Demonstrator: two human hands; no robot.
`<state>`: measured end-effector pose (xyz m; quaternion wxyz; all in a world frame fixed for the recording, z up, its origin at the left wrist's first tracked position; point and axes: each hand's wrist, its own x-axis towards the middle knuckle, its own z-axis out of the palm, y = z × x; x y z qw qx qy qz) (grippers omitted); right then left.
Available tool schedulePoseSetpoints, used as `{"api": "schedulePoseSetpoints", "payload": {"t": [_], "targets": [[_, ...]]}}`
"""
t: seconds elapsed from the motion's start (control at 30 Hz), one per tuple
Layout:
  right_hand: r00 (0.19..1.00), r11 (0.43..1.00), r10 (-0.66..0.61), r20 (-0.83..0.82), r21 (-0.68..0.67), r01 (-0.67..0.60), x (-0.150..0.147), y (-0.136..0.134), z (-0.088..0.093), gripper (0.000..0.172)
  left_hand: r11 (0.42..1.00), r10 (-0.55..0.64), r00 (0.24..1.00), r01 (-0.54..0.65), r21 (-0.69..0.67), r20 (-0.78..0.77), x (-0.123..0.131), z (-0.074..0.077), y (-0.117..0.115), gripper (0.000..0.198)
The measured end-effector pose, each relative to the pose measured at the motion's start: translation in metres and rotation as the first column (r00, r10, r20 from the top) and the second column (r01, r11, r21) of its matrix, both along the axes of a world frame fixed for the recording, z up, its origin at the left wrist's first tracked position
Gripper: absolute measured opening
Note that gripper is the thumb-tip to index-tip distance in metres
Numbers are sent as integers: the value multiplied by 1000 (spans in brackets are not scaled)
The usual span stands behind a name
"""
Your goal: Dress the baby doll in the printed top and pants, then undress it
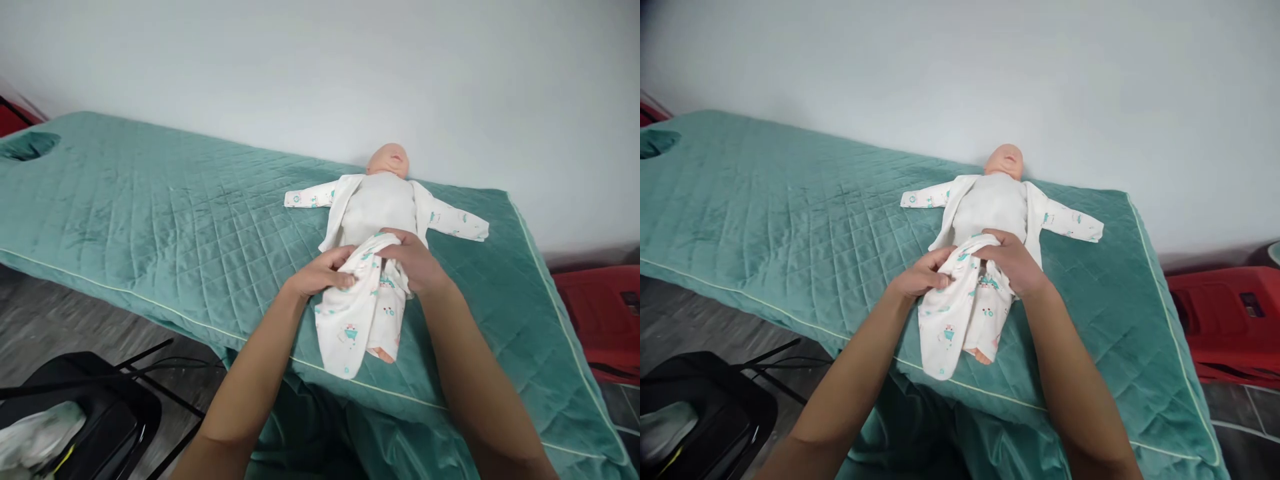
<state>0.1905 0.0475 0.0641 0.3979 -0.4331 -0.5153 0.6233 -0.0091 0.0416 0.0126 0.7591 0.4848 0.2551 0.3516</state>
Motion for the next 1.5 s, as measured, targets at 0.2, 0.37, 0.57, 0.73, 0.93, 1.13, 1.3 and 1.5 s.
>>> {"api": "schedulePoseSetpoints", "payload": {"t": [0.2, 0.37, 0.57, 0.73, 0.93, 1.13, 1.3, 1.5], "targets": [[996, 999, -50, -69, -20, 49, -3, -2, -5, 19, 981, 172, 984, -167, -96, 48, 8, -2, -3, 49], [966, 971, 188, 177, 116, -210, -4, -6, 1, 29, 906, 411, 895, -380, -188, 172, 12, -5, 4, 40], [886, 909, 349, 306, 119, -400, -3, -7, 4, 37, 897, 430, 892, -404, -180, 137, 12, -10, 5, 38], [982, 980, 135, 135, 126, -152, -8, -8, -4, 36, 950, 313, 942, -307, -63, 120, 11, -7, -4, 79], [997, 996, 51, 64, 71, -56, -7, -8, -9, 30, 967, 243, 969, -238, -94, 50, 7, -4, -5, 65], [1000, 1000, 1, 5, 12, -1, -2, -7, -9, 30, 953, 273, 955, -252, -166, 115, 4, -6, -3, 58], [996, 999, 54, -76, -5, -54, 1, -5, -10, 32, 948, 289, 945, -258, -188, 157, 1, -10, -3, 52], [994, 996, 83, -67, -12, -84, 1, -5, -11, 32, 958, 256, 943, -218, -187, 211, 2, -7, -4, 59]]}}
